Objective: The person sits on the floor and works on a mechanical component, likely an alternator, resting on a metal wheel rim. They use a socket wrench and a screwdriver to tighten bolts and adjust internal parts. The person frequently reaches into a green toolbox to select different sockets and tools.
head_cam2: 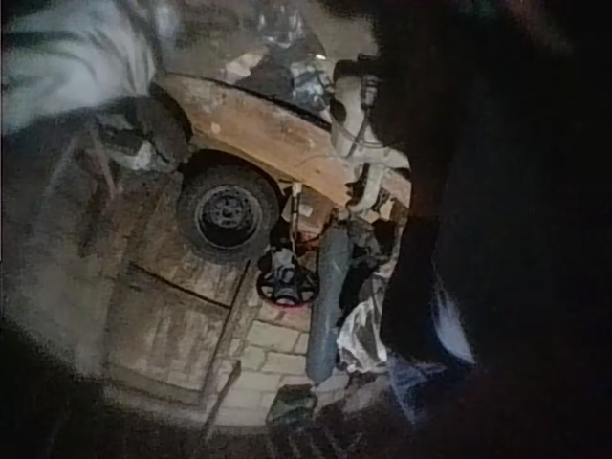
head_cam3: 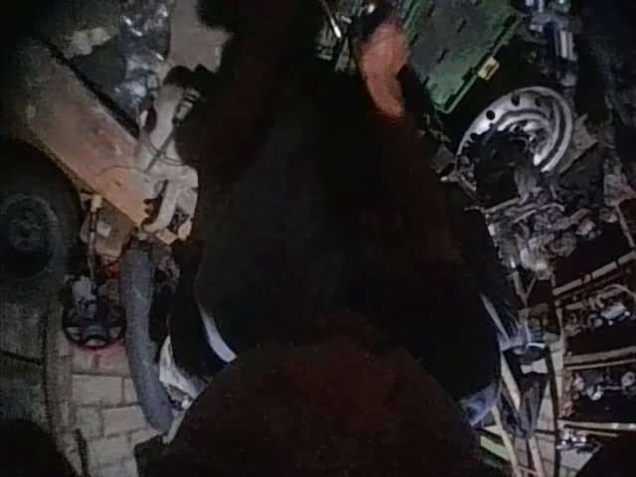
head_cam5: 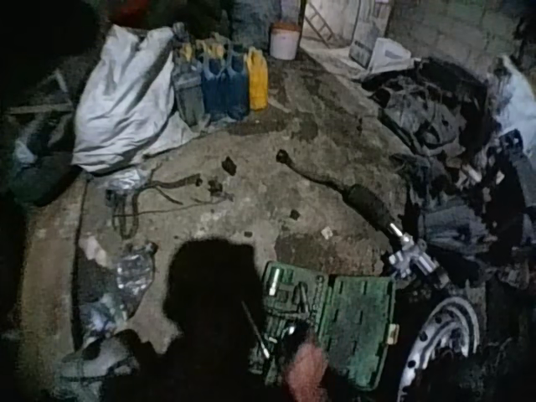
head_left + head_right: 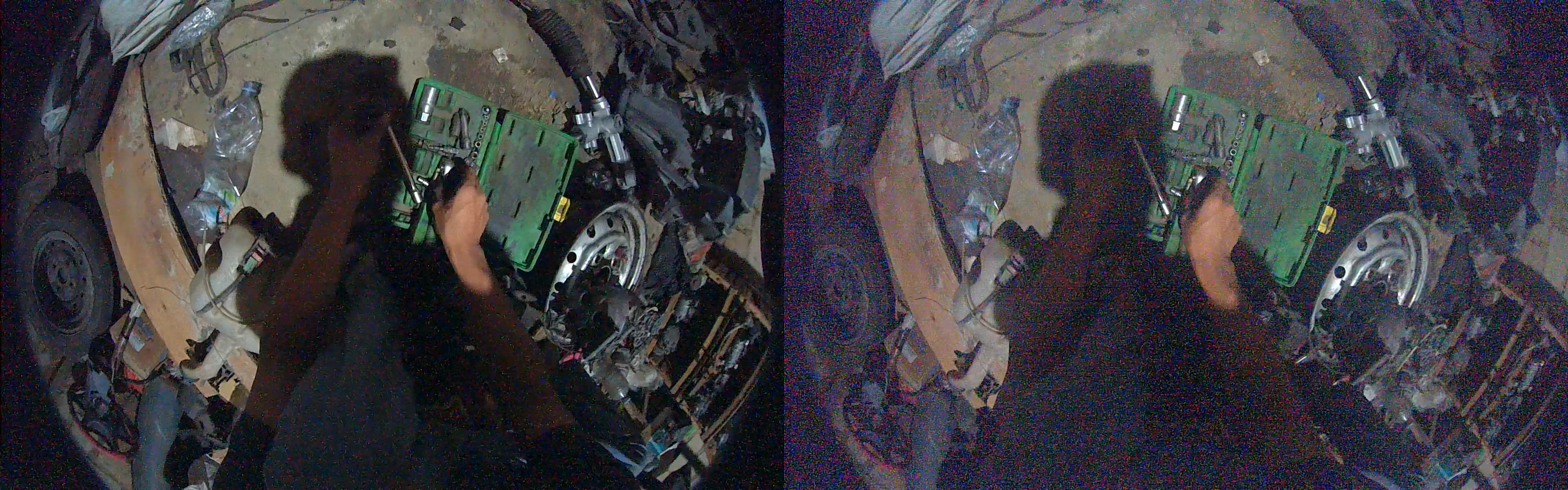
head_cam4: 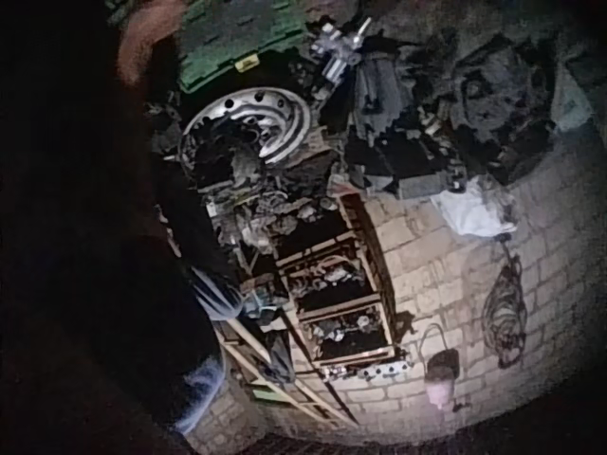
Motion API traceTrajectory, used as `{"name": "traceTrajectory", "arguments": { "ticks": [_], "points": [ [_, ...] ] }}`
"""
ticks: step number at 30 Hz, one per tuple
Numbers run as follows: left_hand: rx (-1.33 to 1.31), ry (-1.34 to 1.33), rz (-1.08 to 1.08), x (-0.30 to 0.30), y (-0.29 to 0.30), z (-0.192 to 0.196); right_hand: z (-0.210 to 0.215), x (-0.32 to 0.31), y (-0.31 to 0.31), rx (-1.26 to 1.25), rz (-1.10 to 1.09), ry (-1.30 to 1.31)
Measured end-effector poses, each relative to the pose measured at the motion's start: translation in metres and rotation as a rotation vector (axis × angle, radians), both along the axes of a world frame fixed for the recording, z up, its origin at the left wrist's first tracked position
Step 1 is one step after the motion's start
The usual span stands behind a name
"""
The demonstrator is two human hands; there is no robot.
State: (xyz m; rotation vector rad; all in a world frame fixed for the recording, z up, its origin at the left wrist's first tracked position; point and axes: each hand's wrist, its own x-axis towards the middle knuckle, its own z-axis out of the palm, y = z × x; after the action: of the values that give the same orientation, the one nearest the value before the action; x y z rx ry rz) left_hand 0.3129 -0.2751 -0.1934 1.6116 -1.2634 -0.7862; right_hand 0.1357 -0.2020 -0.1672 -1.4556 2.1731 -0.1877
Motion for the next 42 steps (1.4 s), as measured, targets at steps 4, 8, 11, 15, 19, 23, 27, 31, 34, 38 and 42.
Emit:
{"name": "traceTrajectory", "arguments": {
  "ticks": [4, 8, 11, 15, 19, 23, 27, 31, 34, 38, 42],
  "points": [
    [0.089, 0.177, -0.013, -0.012, -0.01, 0.012, -0.02, -0.008, 0.004, -0.13, 0.034, -0.058],
    [0.134, 0.11, -0.051, -0.01, -0.008, 0.002, -0.013, -0.005, -0.011, -0.173, 0.028, -0.137],
    [0.167, 0.134, -0.104, -0.012, -0.007, 0.008, -0.023, -0.008, -0.015, -0.287, 0.015, -0.193],
    [0.053, 0.066, -0.167, -0.024, -0.007, -0.007, -0.027, -0.02, -0.002, -0.454, -0.073, -0.32],
    [0.168, -0.112, -0.239, -0.046, -0.003, -0.007, -0.028, -0.048, 0.0, -0.515, -0.258, -0.316],
    [0.237, 0.039, -0.284, -0.059, 0.0, -0.022, -0.025, -0.054, -0.003, -0.379, 0.003, -0.202],
    [-0.105, -0.143, -0.346, -0.063, 0.004, -0.046, -0.03, -0.051, 0.003, -0.479, 0.067, -0.131],
    [-0.037, -0.28, -0.458, -0.068, 0.015, -0.021, -0.037, -0.042, -0.003, -0.44, -0.091, -0.088],
    [-0.148, -0.343, -0.644, -0.06, 0.019, -0.013, -0.038, -0.038, -0.008, -0.418, -0.125, -0.072],
    [-0.205, -0.344, -0.67, -0.06, 0.028, -0.017, -0.046, -0.052, -0.006, -0.478, -0.365, -0.492],
    [-0.022, -0.317, -0.678, -0.065, 0.027, -0.001, -0.035, -0.067, -0.012, -0.481, -0.622, -0.891]
  ]
}}
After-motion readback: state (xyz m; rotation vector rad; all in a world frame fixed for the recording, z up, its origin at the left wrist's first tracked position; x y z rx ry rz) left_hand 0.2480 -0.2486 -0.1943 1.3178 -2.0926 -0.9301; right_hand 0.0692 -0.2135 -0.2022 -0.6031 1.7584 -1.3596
